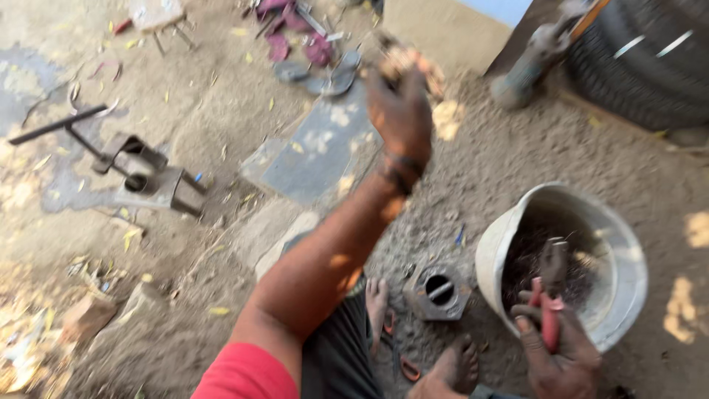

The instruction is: The person sits on the ground and cleans a small mechanical part using pliers and scissors to remove debris. The person repeatedly picks at the part, pulls out wire-like material, and drops it into a nearby bucket.

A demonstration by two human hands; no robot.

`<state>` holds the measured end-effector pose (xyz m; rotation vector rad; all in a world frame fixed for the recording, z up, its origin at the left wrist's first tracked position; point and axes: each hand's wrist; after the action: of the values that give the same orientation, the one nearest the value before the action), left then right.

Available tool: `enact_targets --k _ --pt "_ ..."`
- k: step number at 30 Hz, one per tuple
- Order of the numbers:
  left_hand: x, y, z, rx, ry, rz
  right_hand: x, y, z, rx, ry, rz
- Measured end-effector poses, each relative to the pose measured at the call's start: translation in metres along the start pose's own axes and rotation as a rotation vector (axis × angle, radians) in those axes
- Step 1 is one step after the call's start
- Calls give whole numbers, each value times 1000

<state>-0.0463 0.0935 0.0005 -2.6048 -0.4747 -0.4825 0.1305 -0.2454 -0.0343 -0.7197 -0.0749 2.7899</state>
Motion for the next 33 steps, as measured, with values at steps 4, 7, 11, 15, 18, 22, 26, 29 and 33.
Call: enact_targets --k 4,7,11,15,18,22,26,29,33 --pt "-18 -39 -9 110 249 -20 -6 7 7 -10 39 -7" --pt "-9 -20 -19 9 199 87 -7 6 9 -86 154 32" --pt "16 25 -37 -383 276 446 -2 0 6 -67 -42 18" --pt "26 62 -56 -669 538 870 -3 -1 7 -137 61 -83" --pt "28 85 -64 -643 541 1013 -12 1 14 -163 275 -75" --pt "26 98 -61 -691 471 1159 -16 -3 27 -63 198 -93" --pt "22 104 -54 -459 358 1297 -16 -7 31 -126 217 -117" --pt "23 106 -54 -475 285 1353 -17 -7 28 -39 156 -135" --pt "21 109 -57 -381 128 1371 -18 -6 24 -121 200 -118"
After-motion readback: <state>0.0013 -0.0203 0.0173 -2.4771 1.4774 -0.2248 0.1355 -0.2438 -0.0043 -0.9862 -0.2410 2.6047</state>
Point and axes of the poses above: each hand's wrist, its own y-axis away from the middle knuckle, its own x-axis out of the palm, z = x × y, and after that the axes turned 8 degrees about z, right-handed
